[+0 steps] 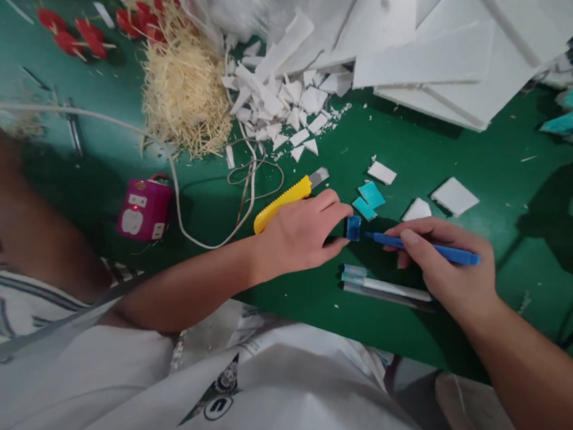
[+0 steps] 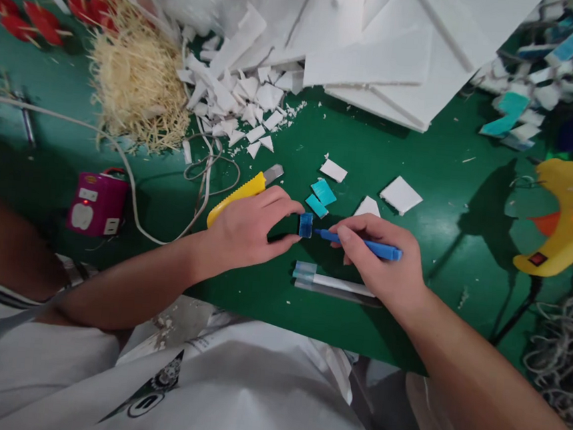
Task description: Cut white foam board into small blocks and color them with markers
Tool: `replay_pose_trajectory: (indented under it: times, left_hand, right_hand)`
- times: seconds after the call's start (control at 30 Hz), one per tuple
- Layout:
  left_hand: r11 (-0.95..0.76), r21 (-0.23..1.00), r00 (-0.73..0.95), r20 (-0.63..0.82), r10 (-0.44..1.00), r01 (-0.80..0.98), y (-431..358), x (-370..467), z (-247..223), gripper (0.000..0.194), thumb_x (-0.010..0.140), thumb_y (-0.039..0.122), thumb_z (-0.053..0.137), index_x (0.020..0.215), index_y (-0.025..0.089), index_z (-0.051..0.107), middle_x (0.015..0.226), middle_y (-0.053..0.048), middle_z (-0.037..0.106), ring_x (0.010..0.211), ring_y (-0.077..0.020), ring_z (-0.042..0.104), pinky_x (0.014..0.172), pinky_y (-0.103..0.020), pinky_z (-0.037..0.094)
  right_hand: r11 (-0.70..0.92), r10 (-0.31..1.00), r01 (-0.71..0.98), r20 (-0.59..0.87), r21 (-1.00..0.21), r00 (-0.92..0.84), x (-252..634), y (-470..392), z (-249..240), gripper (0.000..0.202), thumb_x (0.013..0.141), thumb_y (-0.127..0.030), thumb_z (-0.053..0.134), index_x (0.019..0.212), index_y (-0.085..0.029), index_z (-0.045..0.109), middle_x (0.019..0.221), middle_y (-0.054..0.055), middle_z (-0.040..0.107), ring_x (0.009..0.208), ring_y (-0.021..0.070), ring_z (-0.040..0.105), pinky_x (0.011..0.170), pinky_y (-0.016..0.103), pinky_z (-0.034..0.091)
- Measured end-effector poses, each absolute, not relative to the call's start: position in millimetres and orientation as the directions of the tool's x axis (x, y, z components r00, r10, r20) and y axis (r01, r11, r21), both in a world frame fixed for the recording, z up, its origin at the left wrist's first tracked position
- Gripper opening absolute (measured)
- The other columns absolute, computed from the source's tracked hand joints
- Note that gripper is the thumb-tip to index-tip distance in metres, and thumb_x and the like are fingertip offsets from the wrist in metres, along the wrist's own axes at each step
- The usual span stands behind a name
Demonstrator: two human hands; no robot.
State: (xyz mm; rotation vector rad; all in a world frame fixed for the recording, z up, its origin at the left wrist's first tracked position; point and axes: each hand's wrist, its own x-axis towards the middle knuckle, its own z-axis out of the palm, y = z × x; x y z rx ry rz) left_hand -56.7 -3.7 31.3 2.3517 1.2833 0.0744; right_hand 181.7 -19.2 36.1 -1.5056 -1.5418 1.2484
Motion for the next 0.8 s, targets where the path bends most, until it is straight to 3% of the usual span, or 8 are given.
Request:
replay_pose_trajectory:
  times: [0.17, 0.43, 0.63, 0.8]
  left_hand:
    - [-0.436, 0.432, 0.546, -0.169, 0.821, 0.79, -5.4, -55.8, 30.1, 0.032, 0.101, 0.035, 0.065, 0.129, 0.02, 0.068, 0.118, -0.008, 0.069, 0.102, -0.0236, 0.074, 0.074, -0.031, 0.053]
    - [-0.453, 0.426, 0.543, -0.114, 0.832, 0.783, -9.5, -54.9, 24.0, 0.033, 0.099, 0.032, 0.068, 0.129, 0.02, 0.068, 0.121, -0.007, 0.069, 0.103, -0.0222, 0.074, 0.071, -0.03, 0.051]
    - [-0.464, 0.423, 0.547, -0.096, 0.831, 0.778, -10.8, -55.1, 21.4, 0.034, 0.099, 0.032, 0.067, 0.131, 0.019, 0.068, 0.124, -0.008, 0.068, 0.106, -0.023, 0.073, 0.076, -0.031, 0.053]
    - [-0.456, 0.419, 0.544, -0.116, 0.831, 0.786, -10.2, -53.1, 22.4, 0.034, 0.099, 0.031, 0.069, 0.131, 0.019, 0.069, 0.126, -0.008, 0.068, 0.108, -0.0238, 0.073, 0.079, -0.032, 0.055]
  right_hand:
    - [-0.099, 0.987, 0.354, -0.136, -0.93, -0.083, 181.5, -21.2, 31.8, 0.026, 0.089, -0.052, 0.081, 0.085, -0.026, 0.081, 0.072, 0.002, 0.077, 0.048, 0.0122, 0.061, 0.047, 0.028, 0.052]
    - [-0.053, 0.991, 0.396, -0.098, -0.917, -0.095, 180.8, -25.8, 28.5, 0.026, 0.087, -0.052, 0.084, 0.093, -0.027, 0.085, 0.079, 0.003, 0.08, 0.049, 0.0102, 0.058, 0.046, 0.026, 0.05]
    - [-0.046, 0.991, 0.358, -0.087, -0.933, -0.099, 177.1, -27.0, 29.8, 0.031, 0.082, -0.054, 0.085, 0.075, -0.024, 0.081, 0.066, 0.002, 0.075, 0.045, 0.0106, 0.055, 0.044, 0.027, 0.049]
    - [-0.04, 0.991, 0.398, -0.088, -0.916, -0.102, 176.6, -29.1, 28.6, 0.024, 0.08, -0.049, 0.086, 0.078, -0.025, 0.083, 0.066, 0.001, 0.074, 0.047, 0.0116, 0.055, 0.042, 0.027, 0.047]
